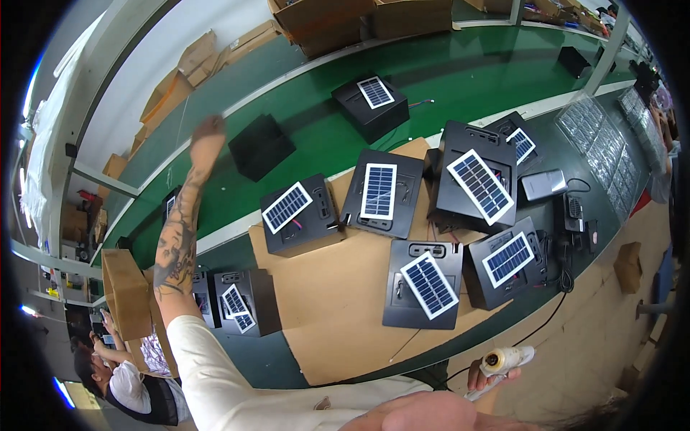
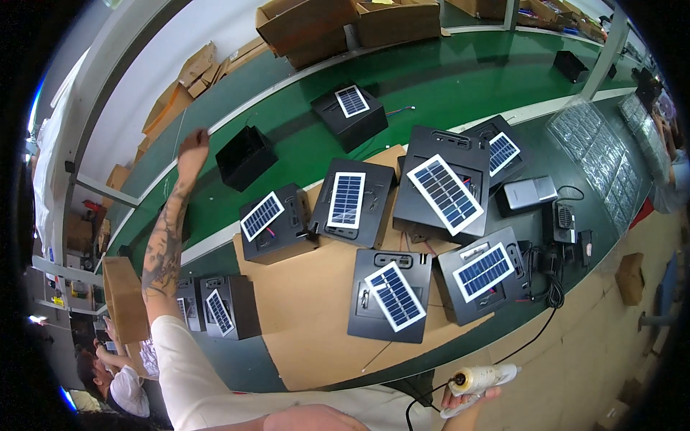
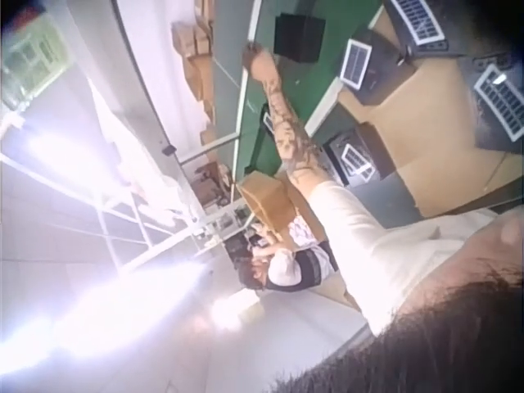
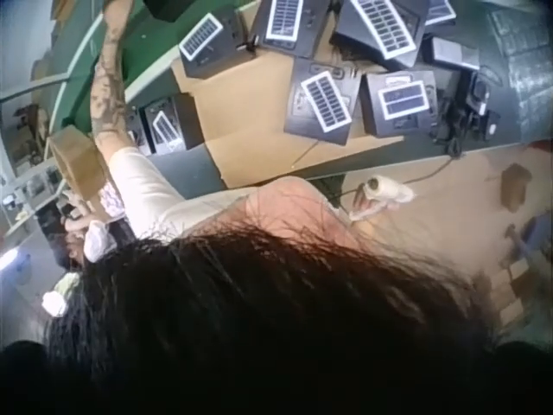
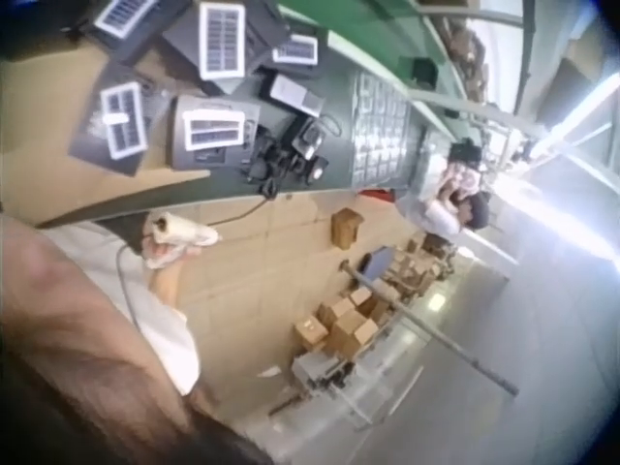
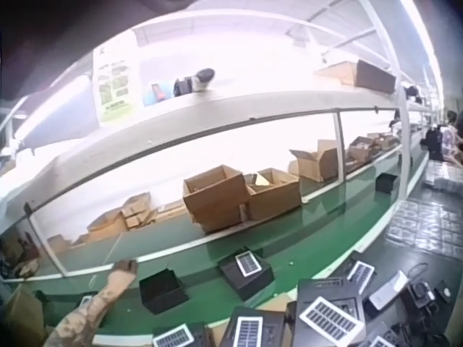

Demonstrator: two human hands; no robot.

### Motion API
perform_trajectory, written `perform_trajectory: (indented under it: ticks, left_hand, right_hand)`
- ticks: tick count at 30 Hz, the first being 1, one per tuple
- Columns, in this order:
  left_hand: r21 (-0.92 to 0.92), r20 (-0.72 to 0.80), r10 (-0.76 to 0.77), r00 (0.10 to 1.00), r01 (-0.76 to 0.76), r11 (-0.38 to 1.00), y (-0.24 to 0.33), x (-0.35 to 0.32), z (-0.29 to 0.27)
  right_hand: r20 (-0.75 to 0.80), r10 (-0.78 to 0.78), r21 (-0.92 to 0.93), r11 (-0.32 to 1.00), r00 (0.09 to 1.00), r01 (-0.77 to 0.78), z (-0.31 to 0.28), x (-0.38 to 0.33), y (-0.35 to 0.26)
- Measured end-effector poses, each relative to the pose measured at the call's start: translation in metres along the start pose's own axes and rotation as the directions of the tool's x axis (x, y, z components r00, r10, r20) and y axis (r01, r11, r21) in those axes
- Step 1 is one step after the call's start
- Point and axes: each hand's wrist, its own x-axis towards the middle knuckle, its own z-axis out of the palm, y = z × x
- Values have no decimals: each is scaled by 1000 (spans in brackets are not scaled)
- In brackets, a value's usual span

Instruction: The person assembles solar-powered devices by applying hot glue with a glue gun to secure internal wiring and components within a plastic housing and to a solar panel.

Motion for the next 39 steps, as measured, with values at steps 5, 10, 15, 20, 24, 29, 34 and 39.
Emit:
perform_trajectory:
  ticks: [5, 10, 15, 20, 24, 29, 34, 39]
  left_hand:
    - [-424, 569, 430, 701, -198, 884, 232, 21, 33]
    - [-164, 711, 409, 572, -430, 888, 289, 27, 91]
    - [-264, 587, 516, 623, -455, 850, 282, 43, 104]
    - [-230, 355, 641, 680, -602, 765, 280, 32, 3]
    - [-222, 385, 764, 519, -751, 622, 279, -41, -83]
    - [-264, 461, 711, 531, -683, 681, 260, -119, -92]
    - [-314, 408, 691, 596, -619, 720, 265, -142, -69]
    - [-279, 29, 693, 721, -660, 698, 191, -128, -93]
  right_hand:
    - [-109, 93, -197, 974, 990, -113, 2, -1, -18]
    - [-182, 175, -372, 899, 968, -232, -1, 2, -37]
    - [-320, 215, -502, 787, 923, -358, 16, -21, -38]
    - [-117, -16, -92, 996, 993, 5, -33, -73, 3]
    - [-107, -82, 36, 996, 991, 87, -23, -88, 12]
    - [82, 25, -24, 999, 996, -23, -15, -85, 23]
    - [42, 111, -208, 973, 993, -100, -10, -98, 26]
    - [114, 260, -158, 958, 959, -240, -14, -41, 49]
